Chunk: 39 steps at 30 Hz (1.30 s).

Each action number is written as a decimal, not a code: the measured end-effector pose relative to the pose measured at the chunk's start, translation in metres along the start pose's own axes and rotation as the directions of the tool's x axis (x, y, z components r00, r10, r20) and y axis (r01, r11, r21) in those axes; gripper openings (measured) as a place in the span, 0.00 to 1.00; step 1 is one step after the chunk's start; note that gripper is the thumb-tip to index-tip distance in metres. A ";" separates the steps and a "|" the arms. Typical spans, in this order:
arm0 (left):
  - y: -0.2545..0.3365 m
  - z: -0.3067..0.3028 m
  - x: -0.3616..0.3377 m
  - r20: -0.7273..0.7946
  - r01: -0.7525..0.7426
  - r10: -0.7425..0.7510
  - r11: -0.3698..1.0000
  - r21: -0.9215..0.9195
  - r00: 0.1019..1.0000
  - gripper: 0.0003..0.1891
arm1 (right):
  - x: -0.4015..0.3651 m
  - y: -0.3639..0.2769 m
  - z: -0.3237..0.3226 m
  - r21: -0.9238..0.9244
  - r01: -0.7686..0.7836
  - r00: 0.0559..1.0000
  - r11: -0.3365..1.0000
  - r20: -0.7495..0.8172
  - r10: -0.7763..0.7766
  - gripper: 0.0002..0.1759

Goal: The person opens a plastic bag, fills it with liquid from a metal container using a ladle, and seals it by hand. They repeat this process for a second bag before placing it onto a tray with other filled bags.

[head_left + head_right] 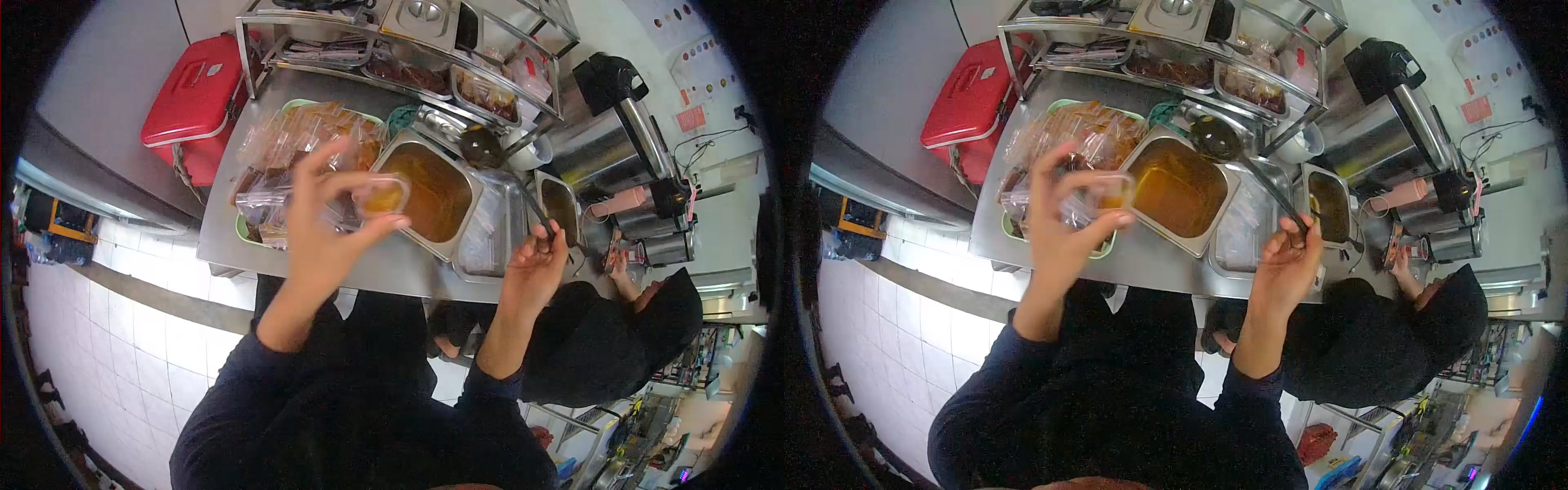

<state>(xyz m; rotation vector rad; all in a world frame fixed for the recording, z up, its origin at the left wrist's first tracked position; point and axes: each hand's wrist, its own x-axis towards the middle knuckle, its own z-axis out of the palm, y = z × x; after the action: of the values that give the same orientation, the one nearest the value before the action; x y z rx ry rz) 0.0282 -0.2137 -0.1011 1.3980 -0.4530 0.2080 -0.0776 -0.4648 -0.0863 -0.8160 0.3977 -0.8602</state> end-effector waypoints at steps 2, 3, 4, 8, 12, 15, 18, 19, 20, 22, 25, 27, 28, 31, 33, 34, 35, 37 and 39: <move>0.013 -0.023 -0.002 -0.026 0.008 -0.007 0.999 0.036 1.000 0.49 | 0.004 0.010 0.001 -0.217 0.099 0.995 0.971 0.018 -0.098 0.17; 0.017 -0.035 -0.004 -0.057 0.032 -0.030 0.999 0.033 0.998 0.49 | 0.006 0.014 0.000 -0.321 0.147 0.989 0.936 0.037 -0.143 0.17; 0.019 -0.046 -0.005 -0.089 0.055 -0.052 0.998 0.031 0.995 0.49 | 0.006 0.018 -0.002 -0.379 0.206 0.977 0.902 0.125 -0.171 0.16; 0.014 -0.084 -0.011 -0.181 0.021 0.010 0.985 0.169 0.983 0.48 | 0.000 0.037 0.008 -0.555 0.241 0.964 0.796 0.233 -0.129 0.15; 0.017 -0.092 -0.011 -0.216 0.070 -0.035 0.986 0.154 0.976 0.46 | -0.002 0.051 0.017 -0.498 0.254 0.960 0.829 0.233 -0.154 0.15; 0.014 -0.093 -0.012 -0.205 0.065 -0.027 0.981 0.184 0.978 0.46 | -0.002 0.056 0.023 -0.428 0.279 0.955 0.860 0.215 -0.203 0.16; 0.012 -0.089 -0.011 -0.184 0.064 -0.030 0.982 0.178 0.982 0.46 | 0.003 0.060 0.028 -0.452 0.289 0.953 0.844 0.220 -0.208 0.16; 0.011 -0.088 -0.010 -0.179 0.065 -0.036 0.985 0.162 0.983 0.46 | 0.004 0.061 0.029 -0.483 0.292 0.951 0.825 0.238 -0.197 0.15; 0.010 -0.087 -0.009 -0.175 0.065 -0.039 0.987 0.146 0.984 0.46 | 0.005 0.062 0.030 -0.511 0.298 0.948 0.806 0.258 -0.186 0.15; 0.010 -0.087 -0.007 -0.176 0.063 -0.037 0.987 0.149 0.984 0.46 | 0.002 0.061 0.034 -0.571 0.324 0.940 0.755 0.281 -0.191 0.14; 0.012 -0.086 -0.009 -0.193 0.094 -0.066 0.985 0.142 0.979 0.46 | -0.003 0.059 0.030 -0.600 0.321 0.942 0.732 0.282 -0.182 0.14; 0.010 -0.086 -0.008 -0.198 0.095 -0.065 0.985 0.143 0.978 0.46 | -0.006 0.057 0.029 -0.592 0.340 0.936 0.730 0.285 -0.205 0.14; 0.007 -0.087 -0.008 -0.197 0.084 -0.053 0.985 0.150 0.979 0.46 | -0.009 0.055 0.029 -0.586 0.362 0.929 0.725 0.292 -0.228 0.14; 0.009 -0.086 -0.009 -0.195 0.099 -0.071 0.986 0.137 0.978 0.45 | -0.013 0.048 0.030 -0.558 0.414 0.907 0.719 0.319 -0.275 0.14; 0.011 -0.085 -0.010 -0.189 0.112 -0.087 0.985 0.128 0.978 0.45 | -0.013 0.047 0.030 -0.537 0.438 0.896 0.721 0.322 -0.305 0.14; 0.010 -0.084 -0.011 -0.184 0.116 -0.091 0.985 0.130 0.979 0.45 | -0.014 0.049 0.032 -0.526 0.445 0.894 0.725 0.316 -0.319 0.14; 0.010 -0.084 -0.011 -0.180 0.119 -0.094 0.984 0.132 0.979 0.45 | -0.014 0.051 0.034 -0.516 0.451 0.891 0.728 0.309 -0.333 0.13; 0.012 -0.081 -0.011 -0.159 0.111 -0.088 0.984 0.143 0.983 0.45 | -0.015 0.062 0.033 -0.513 0.481 0.870 0.710 0.382 -0.313 0.12; 0.013 -0.078 -0.011 -0.144 0.090 -0.070 0.986 0.141 0.987 0.44 | -0.015 0.070 0.028 -0.529 0.584 0.802 0.616 0.494 -0.336 0.11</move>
<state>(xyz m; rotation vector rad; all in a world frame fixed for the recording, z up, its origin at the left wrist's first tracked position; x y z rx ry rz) 0.0278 -0.1338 -0.1024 1.5319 -0.2700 0.2753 -0.0339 -0.4134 -0.1220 -1.7871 0.1531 -1.0448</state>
